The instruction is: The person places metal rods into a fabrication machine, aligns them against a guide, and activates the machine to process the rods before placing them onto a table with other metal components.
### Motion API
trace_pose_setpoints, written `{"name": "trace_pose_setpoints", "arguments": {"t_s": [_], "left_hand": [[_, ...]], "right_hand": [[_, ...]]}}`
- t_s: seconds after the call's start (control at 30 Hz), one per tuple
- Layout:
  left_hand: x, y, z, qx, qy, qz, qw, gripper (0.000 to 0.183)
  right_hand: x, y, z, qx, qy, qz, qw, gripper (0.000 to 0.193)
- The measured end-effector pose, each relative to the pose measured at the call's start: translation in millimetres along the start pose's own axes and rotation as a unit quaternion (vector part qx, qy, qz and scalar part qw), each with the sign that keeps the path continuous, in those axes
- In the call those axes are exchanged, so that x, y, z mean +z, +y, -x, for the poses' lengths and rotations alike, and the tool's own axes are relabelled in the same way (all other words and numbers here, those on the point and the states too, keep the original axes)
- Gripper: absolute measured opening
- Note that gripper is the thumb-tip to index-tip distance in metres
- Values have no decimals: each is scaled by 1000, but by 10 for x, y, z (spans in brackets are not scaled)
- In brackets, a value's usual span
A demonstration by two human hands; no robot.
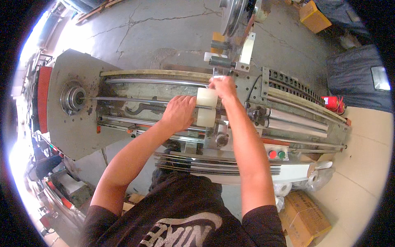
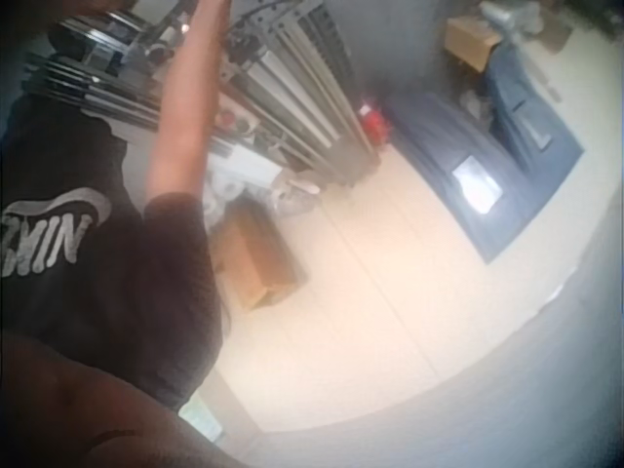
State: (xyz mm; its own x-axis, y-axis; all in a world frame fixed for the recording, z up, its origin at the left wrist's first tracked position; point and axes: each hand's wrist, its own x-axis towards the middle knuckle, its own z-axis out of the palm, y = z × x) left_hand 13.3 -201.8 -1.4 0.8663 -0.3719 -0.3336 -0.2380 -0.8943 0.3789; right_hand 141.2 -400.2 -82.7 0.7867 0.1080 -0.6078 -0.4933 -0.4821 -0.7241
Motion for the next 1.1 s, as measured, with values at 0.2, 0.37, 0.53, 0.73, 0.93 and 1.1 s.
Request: {"name": "trace_pose_setpoints", "arguments": {"t_s": [0.2, 0.37, 0.53, 0.73, 0.93, 1.1], "left_hand": [[137, -51, 80, 36, 73, -9, 997, 73], [255, -88, 70, 58, 129, -24, 990, 73], [257, -71, 66, 62, 138, -34, 988, 77], [166, -78, 74, 53, 106, -57, 991, 78], [179, -101, -9, 46, 90, -53, 993, 84], [111, -78, -101, 41, 83, -65, 994, 82]], "right_hand": [[139, -237, 550, -98, 101, -119, 983, 23], [75, -263, 1030, -68, 60, -280, 956, 25], [58, 90, 1379, 13, -10, -392, 920, 30], [-76, 417, 2265, -7, -56, -265, 962, 31], [-116, 1215, 2743, 18, -68, -208, 976, 27], [73, 1887, 2400, -140, 191, 83, 968, 23]]}}
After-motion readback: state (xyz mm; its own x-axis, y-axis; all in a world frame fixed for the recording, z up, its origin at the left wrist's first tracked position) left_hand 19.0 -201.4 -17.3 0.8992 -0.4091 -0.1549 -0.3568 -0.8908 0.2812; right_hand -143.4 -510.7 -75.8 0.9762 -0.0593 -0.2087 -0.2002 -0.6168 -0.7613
